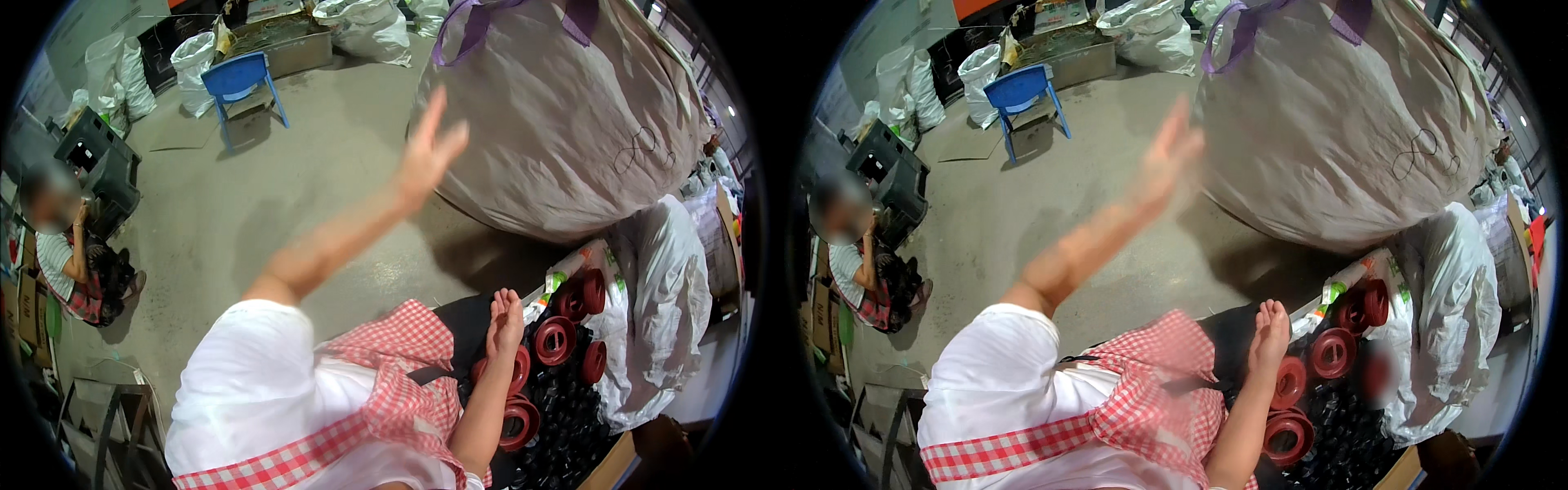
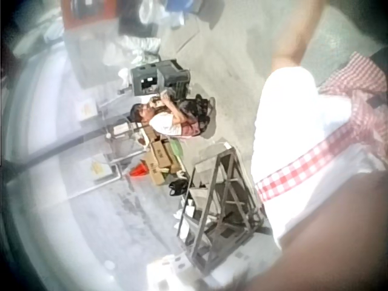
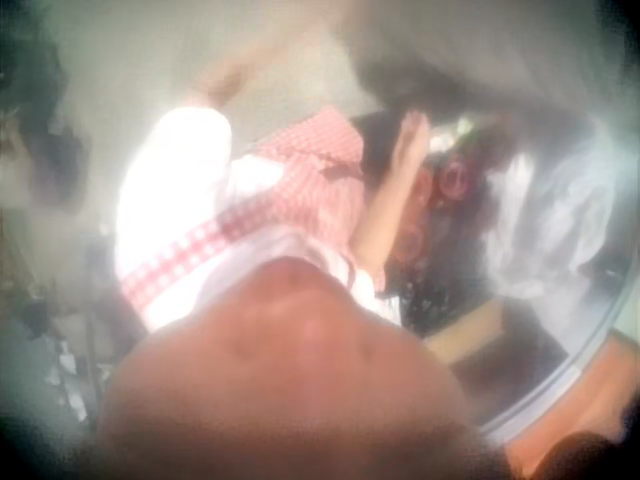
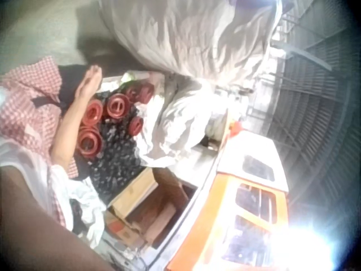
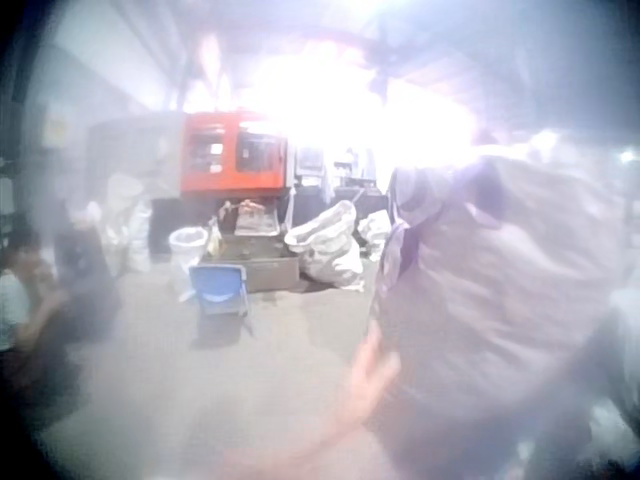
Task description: The person stacks red plastic industrial parts by hand while sitting on a production floor.
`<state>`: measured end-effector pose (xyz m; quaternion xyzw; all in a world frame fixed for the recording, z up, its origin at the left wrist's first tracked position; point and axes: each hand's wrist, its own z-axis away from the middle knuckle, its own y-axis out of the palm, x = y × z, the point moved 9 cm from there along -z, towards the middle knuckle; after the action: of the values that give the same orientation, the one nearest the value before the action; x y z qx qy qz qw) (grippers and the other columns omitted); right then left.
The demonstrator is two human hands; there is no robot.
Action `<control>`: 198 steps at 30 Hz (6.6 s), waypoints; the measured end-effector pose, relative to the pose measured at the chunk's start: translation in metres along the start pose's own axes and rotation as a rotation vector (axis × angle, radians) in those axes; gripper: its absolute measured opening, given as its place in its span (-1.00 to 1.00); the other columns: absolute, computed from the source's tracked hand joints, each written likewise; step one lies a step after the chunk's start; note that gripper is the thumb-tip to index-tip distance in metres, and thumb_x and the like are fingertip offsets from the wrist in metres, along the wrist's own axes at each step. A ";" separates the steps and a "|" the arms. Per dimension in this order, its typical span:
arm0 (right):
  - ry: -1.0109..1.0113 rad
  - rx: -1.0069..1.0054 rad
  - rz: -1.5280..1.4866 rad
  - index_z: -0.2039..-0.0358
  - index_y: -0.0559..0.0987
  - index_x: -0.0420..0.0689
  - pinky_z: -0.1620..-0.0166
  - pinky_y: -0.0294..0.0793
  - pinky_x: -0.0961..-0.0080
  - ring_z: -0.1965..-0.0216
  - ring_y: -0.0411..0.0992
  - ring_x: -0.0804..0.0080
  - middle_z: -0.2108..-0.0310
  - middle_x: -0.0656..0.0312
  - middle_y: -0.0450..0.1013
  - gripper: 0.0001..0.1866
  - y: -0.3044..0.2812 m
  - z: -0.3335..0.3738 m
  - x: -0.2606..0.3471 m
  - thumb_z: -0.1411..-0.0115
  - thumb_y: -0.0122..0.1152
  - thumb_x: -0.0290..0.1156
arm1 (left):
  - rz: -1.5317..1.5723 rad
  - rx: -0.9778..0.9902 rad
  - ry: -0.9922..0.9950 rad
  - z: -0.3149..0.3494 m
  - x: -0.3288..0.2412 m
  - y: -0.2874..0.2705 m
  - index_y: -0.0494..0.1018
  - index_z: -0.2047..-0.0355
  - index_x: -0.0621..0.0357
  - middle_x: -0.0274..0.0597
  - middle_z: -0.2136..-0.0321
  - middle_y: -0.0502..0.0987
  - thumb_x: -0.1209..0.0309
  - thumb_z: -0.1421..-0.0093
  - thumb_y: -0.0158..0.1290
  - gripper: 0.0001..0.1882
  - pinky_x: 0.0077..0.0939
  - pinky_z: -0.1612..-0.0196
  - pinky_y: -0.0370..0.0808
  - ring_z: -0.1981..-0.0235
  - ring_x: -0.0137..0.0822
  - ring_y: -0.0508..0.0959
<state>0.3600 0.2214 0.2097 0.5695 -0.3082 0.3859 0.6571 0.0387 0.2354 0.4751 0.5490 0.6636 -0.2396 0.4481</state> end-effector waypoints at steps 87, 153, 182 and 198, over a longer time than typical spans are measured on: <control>0.016 -0.549 1.279 0.10 0.46 -0.27 -0.01 0.38 0.24 0.07 0.42 0.01 0.14 -0.08 0.46 -0.61 -0.269 -0.026 -0.004 -0.03 0.13 -0.41 | -0.126 0.825 0.533 0.238 0.128 0.196 0.30 -0.02 0.17 -0.07 0.08 0.43 0.29 0.10 0.26 -0.34 0.09 -0.13 0.24 0.02 0.03 0.43; -0.122 -0.249 0.503 -0.21 0.09 -0.21 0.02 0.33 0.41 0.07 0.33 0.23 0.08 0.04 0.33 -0.27 -0.052 0.172 0.061 -0.13 0.21 -0.21 | 0.291 1.050 -0.809 0.293 0.106 0.203 0.26 -0.09 0.20 -0.33 0.14 0.44 0.40 0.05 0.31 -0.30 -0.57 0.02 0.36 0.13 -0.53 0.41; 0.045 -0.393 1.413 -0.08 0.34 -0.22 0.03 0.41 0.25 0.12 0.45 -0.01 0.13 -0.13 0.45 -0.36 -0.164 0.077 0.017 0.01 0.29 -0.26 | -0.090 0.707 0.105 0.201 0.166 0.250 0.43 0.12 0.29 0.02 0.14 0.50 0.49 -0.02 0.14 -0.63 -0.34 0.02 0.41 0.09 -0.03 0.49; -0.300 -0.078 -0.734 -0.03 0.38 -0.27 0.02 0.42 0.11 0.05 0.38 0.10 0.06 0.01 0.40 -0.40 -0.067 0.074 0.128 -0.22 -0.11 0.02 | 1.223 0.755 -1.319 0.242 0.179 0.274 0.29 -0.07 0.25 -0.13 0.04 0.45 0.33 -0.19 0.03 -0.53 -0.30 -0.08 0.39 0.02 -0.30 0.46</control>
<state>0.4860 0.1652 0.2956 0.6663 -0.1912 0.0260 0.7203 0.3786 0.2092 0.2521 0.6619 -0.2406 -0.4217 0.5711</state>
